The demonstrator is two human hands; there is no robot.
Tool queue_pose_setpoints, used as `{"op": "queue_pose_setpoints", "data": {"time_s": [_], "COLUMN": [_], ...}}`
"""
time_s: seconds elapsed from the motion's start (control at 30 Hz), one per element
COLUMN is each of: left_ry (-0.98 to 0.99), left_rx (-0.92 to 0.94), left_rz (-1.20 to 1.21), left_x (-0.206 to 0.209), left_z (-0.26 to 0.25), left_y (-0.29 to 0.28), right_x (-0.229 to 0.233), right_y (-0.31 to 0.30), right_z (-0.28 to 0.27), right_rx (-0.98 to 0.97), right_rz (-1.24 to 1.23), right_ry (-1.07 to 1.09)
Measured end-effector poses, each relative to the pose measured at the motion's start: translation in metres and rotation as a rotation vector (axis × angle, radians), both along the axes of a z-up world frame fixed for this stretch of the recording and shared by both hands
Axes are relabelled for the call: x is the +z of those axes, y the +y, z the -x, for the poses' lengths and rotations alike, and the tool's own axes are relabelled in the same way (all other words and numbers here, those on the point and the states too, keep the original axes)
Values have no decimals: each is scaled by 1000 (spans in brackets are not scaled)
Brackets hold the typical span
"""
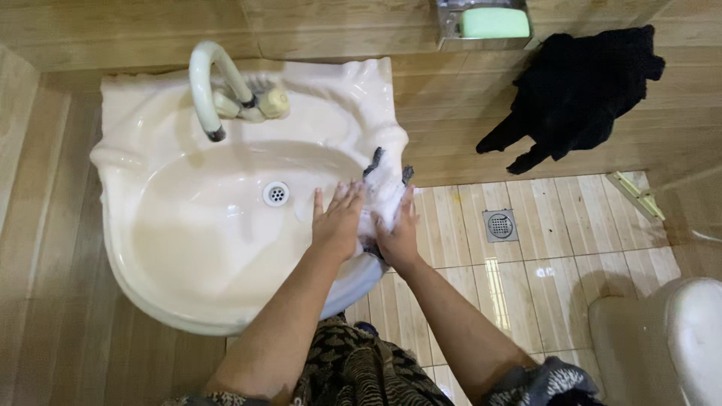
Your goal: The person scrubs the interior of a bathroom sink with a soapy cloth, rinses the cloth under running water, and wipes the faucet and basin surfaces. The person's left foot is placed inside the sink basin during the task.
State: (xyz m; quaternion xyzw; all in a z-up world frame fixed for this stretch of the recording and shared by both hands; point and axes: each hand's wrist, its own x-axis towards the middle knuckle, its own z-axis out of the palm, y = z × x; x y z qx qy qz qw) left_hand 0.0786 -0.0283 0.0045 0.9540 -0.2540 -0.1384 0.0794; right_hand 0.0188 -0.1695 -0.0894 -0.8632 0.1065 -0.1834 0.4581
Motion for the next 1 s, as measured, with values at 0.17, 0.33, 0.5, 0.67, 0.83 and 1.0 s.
{"op": "queue_pose_setpoints", "data": {"time_s": [0.17, 0.33, 0.5, 0.67, 0.83, 1.0], "left_ry": [166, 270, 457, 363, 461, 807], "left_rx": [22, -55, 19, 110, 296, 509], "left_rz": [-43, 61, 223, 368, 660, 1037], "left_x": [2, 11, 17, 14, 15, 29], "left_z": [-5, 8, 34, 43, 41, 38], "left_y": [1, 17, 37, 45, 46, 49], "right_x": [1, 31, 79, 94, 96, 134], "right_y": [-9, 14, 22, 5, -13, -15], "right_z": [-14, 19, 55, 55, 57, 48], "right_rx": [18, 10, 68, -137, -5, 185], "right_rz": [-15, -164, -775, -654, -880, -1062], "right_ry": [15, 113, 366, 459, 108, 85]}}
